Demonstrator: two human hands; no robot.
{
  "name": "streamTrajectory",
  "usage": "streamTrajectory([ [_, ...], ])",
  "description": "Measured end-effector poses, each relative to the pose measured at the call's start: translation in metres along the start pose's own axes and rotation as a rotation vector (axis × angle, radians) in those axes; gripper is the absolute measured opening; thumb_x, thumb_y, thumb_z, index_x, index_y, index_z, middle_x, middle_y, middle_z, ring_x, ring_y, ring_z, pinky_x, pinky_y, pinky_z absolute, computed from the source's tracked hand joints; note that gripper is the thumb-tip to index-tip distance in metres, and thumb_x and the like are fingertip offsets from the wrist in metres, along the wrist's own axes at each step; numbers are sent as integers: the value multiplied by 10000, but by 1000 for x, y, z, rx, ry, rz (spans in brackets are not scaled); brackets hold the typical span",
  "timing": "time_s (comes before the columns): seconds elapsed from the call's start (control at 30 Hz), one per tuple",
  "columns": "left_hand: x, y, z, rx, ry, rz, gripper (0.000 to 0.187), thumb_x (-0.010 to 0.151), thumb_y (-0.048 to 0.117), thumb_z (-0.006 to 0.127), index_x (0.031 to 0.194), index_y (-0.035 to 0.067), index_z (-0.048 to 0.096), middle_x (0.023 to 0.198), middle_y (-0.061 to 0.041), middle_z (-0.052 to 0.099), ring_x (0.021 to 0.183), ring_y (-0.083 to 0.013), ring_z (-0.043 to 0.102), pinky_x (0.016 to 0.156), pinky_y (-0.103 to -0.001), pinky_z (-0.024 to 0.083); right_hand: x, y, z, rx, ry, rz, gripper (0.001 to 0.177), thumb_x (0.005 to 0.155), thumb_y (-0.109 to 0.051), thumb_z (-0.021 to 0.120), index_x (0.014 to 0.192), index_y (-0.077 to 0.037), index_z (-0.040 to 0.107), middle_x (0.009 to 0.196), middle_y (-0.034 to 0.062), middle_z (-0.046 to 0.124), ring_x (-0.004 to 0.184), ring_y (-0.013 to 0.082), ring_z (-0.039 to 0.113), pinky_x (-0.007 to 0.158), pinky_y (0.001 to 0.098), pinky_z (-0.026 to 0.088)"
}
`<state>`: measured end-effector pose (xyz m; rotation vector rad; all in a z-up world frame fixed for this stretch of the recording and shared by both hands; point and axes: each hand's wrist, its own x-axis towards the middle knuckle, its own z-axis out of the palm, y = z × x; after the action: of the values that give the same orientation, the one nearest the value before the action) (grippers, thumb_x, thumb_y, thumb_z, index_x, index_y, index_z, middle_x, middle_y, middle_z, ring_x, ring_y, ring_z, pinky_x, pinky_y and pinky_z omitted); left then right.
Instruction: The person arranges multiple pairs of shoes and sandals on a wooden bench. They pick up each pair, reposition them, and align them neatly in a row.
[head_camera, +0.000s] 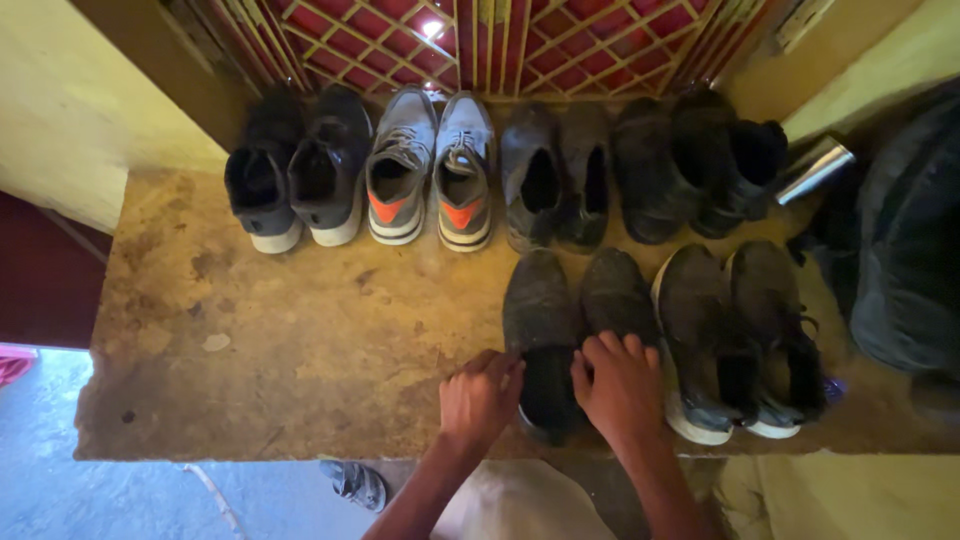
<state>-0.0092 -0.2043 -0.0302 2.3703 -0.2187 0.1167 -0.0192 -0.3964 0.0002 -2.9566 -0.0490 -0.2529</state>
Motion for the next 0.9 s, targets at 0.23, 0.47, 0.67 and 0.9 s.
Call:
streamTrajectory([
  [0.23, 4, 2, 2, -56, -47, -30, 167, 907, 321, 705, 940, 167, 760, 879, -55, 749, 747, -323, 731, 624, -463, 582, -3, 0, 8, 50, 29, 69, 193, 875, -251, 676, 753, -115, 614, 806, 66, 591, 848, 327, 579, 769, 472, 419],
  [0.47, 10, -4, -1, -88, -100, -6, 161, 892, 322, 720, 895, 166, 755, 890, -61, 748, 772, -322, 729, 641, -461, 573, -9, -3, 20, 77, 41, 104, 192, 895, -241, 667, 777, -113, 587, 832, 88, 579, 855, 341, 606, 758, 492, 422],
  [0.67, 15, -2, -4, -88, -194, -81, 173, 865, 320, 751, 910, 154, 766, 906, -80, 743, 779, -343, 717, 662, -486, 560, -9, 3, 23, 106, -5, 149, 205, 898, -270, 666, 786, -117, 589, 829, 80, 590, 832, 349, 628, 748, 496, 427],
  [0.9, 14, -4, -10, -122, -245, -87, 167, 875, 302, 732, 964, 163, 754, 931, -54, 758, 802, -292, 749, 680, -446, 576, -7, 5, 16, 152, -82, 182, 221, 891, -316, 676, 793, -130, 610, 845, 65, 628, 795, 367, 644, 739, 499, 462],
])
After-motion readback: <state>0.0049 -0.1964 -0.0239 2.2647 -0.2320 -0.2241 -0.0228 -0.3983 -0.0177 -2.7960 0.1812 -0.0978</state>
